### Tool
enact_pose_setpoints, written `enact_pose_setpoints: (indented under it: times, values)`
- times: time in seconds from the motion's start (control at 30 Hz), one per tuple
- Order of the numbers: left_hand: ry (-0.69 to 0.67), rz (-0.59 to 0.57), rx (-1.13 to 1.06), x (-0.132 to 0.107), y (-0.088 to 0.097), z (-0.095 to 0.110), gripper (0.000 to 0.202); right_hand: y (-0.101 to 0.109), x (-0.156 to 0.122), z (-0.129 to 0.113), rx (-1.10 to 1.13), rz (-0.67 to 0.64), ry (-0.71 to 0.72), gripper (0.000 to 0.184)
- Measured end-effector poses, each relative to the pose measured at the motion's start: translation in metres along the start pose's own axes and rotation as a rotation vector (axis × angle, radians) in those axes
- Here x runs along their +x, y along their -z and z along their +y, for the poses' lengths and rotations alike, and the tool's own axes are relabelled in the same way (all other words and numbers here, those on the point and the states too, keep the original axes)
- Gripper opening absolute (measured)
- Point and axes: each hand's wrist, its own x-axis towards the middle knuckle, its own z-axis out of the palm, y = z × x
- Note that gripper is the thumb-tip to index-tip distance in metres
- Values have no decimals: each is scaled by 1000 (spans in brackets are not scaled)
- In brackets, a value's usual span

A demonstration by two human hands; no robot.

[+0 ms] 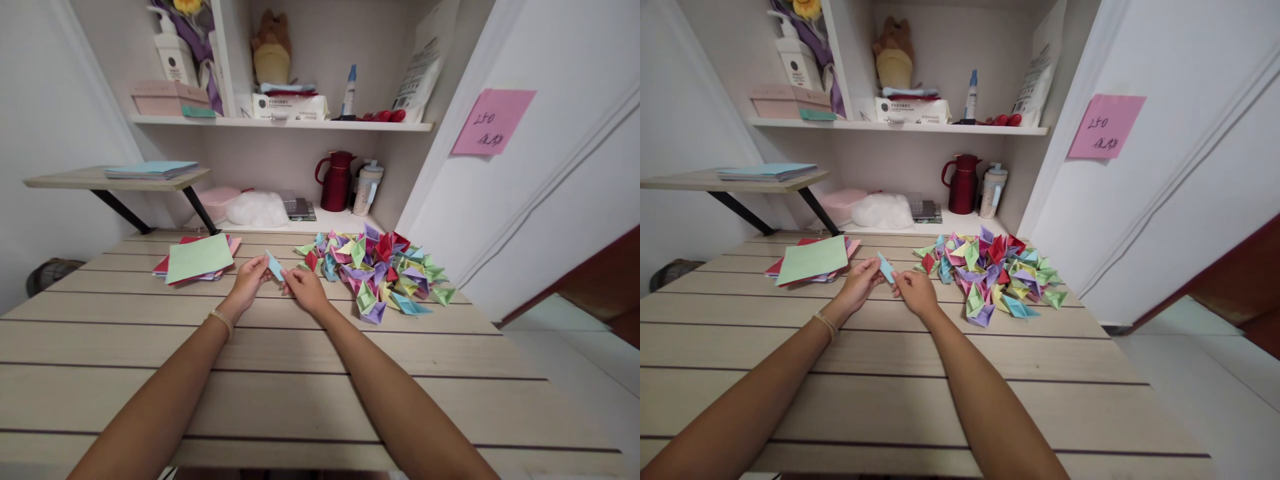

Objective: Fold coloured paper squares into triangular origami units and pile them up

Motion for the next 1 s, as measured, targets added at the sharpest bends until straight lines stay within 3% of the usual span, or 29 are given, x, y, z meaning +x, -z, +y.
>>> enact_pose_setpoints:
  times: [0.17,0.33,0.57,0.8,0.93,1.0]
  values:
    - [5,29,-44,0,0,0,29,-1,-1,0,-40,-86,-1,41]
    - [-1,46,-56,0,-2,2,30,-1,1,3,4,-104,-20,51]
    - [22,30,11,-2,-4,2,32,0,-3,-1,-83,-148,-23,44]
    - [17,-48,80,-6,-10,5,34,-1,-5,-7,-229,-31,48,27]
    - [14,-181,151,-10,-14,8,42,-2,-3,-2,-197,80,48,19]
    - [17,-226,166,-13,-15,8,47,-3,-2,-1,-180,74,54,19]
